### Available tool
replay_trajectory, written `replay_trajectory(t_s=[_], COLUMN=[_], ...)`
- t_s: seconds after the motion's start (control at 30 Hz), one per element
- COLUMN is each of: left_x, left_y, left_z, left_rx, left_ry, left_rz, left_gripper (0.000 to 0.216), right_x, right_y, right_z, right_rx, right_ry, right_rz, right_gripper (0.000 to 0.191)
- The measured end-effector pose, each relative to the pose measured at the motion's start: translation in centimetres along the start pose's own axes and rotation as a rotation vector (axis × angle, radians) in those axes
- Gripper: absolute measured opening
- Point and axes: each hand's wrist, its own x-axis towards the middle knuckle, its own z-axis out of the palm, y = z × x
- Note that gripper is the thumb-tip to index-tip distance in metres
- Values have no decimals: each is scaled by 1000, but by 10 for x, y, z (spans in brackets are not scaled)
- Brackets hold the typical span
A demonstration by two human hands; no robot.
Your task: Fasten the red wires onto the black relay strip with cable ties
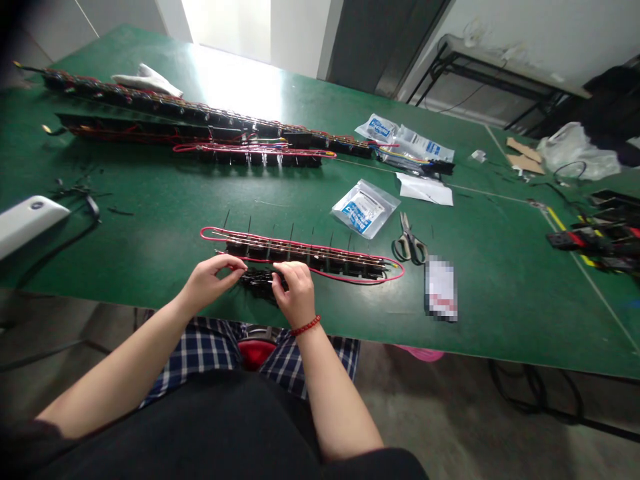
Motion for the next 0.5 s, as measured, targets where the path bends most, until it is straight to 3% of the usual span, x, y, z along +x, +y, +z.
replay_trajectory(t_s=[0.17,0.33,0.5], left_x=[-2,-1,-2], left_y=[19,24,28], left_z=[5,8,16], left_rx=[2,-17,-59], left_ry=[-178,-249,-233], left_rz=[54,45,11], left_gripper=[10,11,13], right_x=[-10,-8,-3], right_y=[-28,-37,-35], right_z=[-6,-17,-22], right_rx=[443,581,661], right_ry=[-107,-269,-297], right_rz=[258,392,456], right_gripper=[30,23,24])
